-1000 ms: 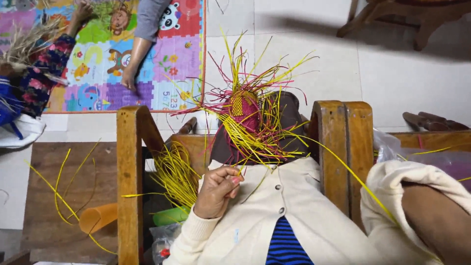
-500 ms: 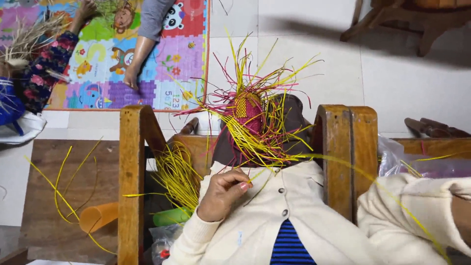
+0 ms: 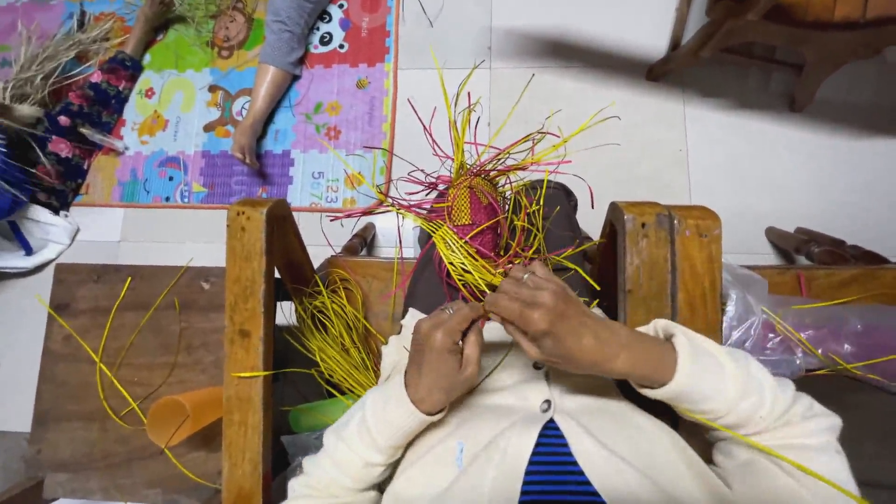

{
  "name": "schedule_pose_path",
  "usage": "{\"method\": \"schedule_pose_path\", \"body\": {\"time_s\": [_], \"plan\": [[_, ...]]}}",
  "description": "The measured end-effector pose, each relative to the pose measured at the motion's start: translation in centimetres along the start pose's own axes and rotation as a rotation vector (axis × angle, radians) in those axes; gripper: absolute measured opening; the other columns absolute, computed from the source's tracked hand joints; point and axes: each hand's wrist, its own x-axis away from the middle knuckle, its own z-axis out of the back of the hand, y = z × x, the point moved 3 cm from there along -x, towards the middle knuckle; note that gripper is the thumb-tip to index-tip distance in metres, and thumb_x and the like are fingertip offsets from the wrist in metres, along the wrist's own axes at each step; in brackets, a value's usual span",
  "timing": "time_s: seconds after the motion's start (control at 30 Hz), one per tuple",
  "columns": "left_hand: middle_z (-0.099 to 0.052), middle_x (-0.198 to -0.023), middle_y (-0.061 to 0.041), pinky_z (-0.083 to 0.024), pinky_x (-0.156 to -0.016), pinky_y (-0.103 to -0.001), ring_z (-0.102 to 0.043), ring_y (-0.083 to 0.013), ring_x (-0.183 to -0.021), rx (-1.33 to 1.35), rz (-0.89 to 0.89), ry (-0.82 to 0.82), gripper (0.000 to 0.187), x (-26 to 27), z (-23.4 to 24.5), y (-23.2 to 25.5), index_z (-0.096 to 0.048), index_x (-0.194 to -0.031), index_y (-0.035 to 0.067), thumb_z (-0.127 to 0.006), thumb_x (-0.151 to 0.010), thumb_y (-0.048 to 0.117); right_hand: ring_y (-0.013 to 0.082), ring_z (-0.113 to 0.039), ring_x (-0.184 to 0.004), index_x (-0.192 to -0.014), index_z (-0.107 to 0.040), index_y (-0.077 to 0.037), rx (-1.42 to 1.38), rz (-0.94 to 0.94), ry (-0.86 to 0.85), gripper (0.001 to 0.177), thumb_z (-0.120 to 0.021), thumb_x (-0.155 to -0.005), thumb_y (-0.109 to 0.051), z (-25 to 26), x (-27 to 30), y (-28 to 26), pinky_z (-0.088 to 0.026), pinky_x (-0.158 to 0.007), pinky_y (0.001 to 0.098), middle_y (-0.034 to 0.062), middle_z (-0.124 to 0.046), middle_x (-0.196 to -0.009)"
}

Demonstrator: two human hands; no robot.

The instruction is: A person is weaving yellow and pink fibers together to form a structured object, likely a basket.

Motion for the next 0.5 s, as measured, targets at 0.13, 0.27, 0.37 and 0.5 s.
{"method": "schedule_pose_path", "body": {"time_s": [0.13, 0.27, 0.37, 0.5], "plan": [[-0.062, -0.066, -0.023, -0.051, -0.055, -0.044, -0.064, -0.0433, -0.063, 0.046, 0.040, -0.016, 0.016, -0.1, 0.1, -0.3, -0.064, -0.089, -0.004, -0.049, -0.083, -0.006, 0.0281, -0.057, -0.066, -0.087, -0.059, -0.007, 0.046, -0.019, -0.052, 0.009, -0.051, -0.088, -0.010, -1.3, 0.3, 0.5, -0.045, -0.057, 0.0388, 0.0071, -0.053, -0.072], [-0.063, -0.065, -0.019, -0.051, -0.055, -0.041, -0.065, -0.0399, -0.063, 0.116, 0.040, -0.023, 0.019, 0.7, -0.6, -1.5, -0.066, -0.088, -0.002, -0.047, -0.084, -0.003, 0.0250, -0.053, -0.059, -0.081, -0.055, -0.009, 0.264, 0.068, -0.040, 0.007, -0.049, -0.085, -0.008, -1.5, -0.2, 0.7, -0.043, -0.048, 0.0358, 0.0054, -0.048, -0.070], [-0.061, -0.064, -0.016, -0.050, -0.052, -0.039, -0.061, -0.0371, -0.056, 0.316, -0.057, -0.010, 0.018, 0.6, 0.3, -0.3, -0.067, -0.085, 0.000, -0.049, -0.086, 0.000, 0.0231, -0.052, -0.055, -0.071, -0.051, -0.012, 0.312, 0.079, 0.060, 0.011, -0.052, -0.082, -0.012, -0.9, -1.1, 2.7, -0.043, -0.045, 0.0355, 0.0026, -0.045, -0.066], [-0.060, -0.072, -0.009, -0.044, -0.058, -0.032, -0.054, -0.0206, -0.059, 0.373, -0.036, -0.092, 0.017, 0.5, 1.8, 1.5, -0.059, -0.082, -0.001, -0.045, -0.089, 0.004, 0.0203, -0.048, -0.054, -0.083, -0.053, -0.009, 0.488, 0.029, 0.121, 0.013, -0.058, -0.072, -0.002, 0.0, -2.0, 7.6, -0.040, -0.042, 0.0354, 0.0038, -0.049, -0.069]]}}
